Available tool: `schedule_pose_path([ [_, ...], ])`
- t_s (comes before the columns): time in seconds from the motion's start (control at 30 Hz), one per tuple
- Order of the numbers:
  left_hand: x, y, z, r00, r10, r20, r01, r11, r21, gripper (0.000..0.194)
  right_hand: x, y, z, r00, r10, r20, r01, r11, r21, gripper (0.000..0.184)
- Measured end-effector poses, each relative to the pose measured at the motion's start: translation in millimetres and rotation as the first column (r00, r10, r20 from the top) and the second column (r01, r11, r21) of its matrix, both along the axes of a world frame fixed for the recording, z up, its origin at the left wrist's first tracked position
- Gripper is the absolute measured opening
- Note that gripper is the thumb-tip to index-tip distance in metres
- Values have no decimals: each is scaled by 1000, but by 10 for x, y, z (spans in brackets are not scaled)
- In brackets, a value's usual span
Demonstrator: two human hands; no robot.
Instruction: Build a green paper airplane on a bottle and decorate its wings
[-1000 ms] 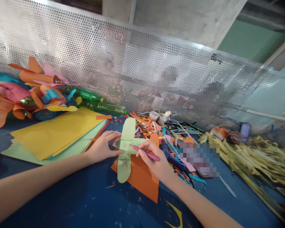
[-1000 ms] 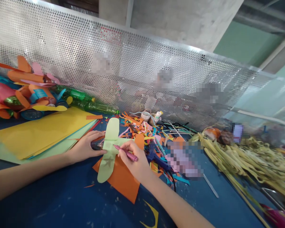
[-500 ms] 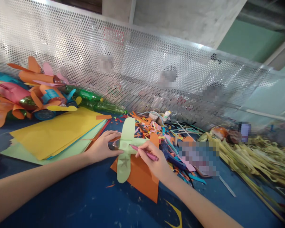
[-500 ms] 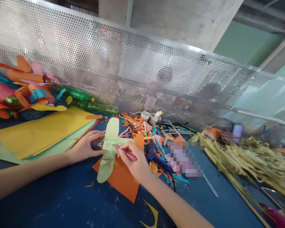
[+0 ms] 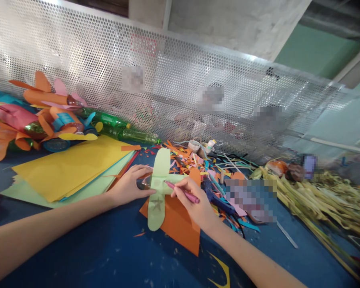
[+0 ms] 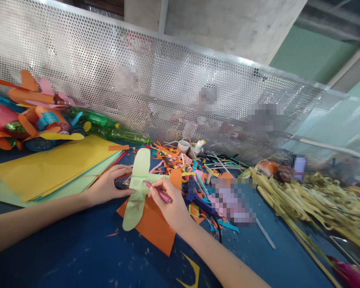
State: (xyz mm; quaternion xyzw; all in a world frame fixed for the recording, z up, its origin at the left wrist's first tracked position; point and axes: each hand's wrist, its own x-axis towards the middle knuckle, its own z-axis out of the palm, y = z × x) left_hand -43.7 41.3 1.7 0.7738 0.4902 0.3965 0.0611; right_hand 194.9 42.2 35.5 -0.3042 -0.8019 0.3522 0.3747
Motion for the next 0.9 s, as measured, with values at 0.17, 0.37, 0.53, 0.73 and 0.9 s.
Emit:
schedule_pose_path([
  [0.17, 3, -3, 14, 1000, 3, -6, -3, 1000, -2, 50, 0, 16, -26, 1000, 14, -20, -14, 1000, -7, 10],
  [0.37, 2, 1, 3, 1000, 2, -14, -2, 1000, 11, 50, 0, 22, -24, 999, 38, -31, -39, 999, -25, 8],
  [0.53, -4, 6, -9, 1000, 3, -15, -3, 1000, 19, 51, 8, 12, -12, 1000, 13, -27, -14, 999, -29, 8],
  [0.73, -6, 9, -7, 1000, -10, -4, 10, 1000, 15, 50, 6, 21, -25, 999, 18, -29, -19, 999, -31, 8],
  [0.9, -2, 12, -10, 1000, -19, 9, 19, 1000, 8, 48, 3, 30, -28, 999, 37, -26, -37, 999, -25, 8],
])
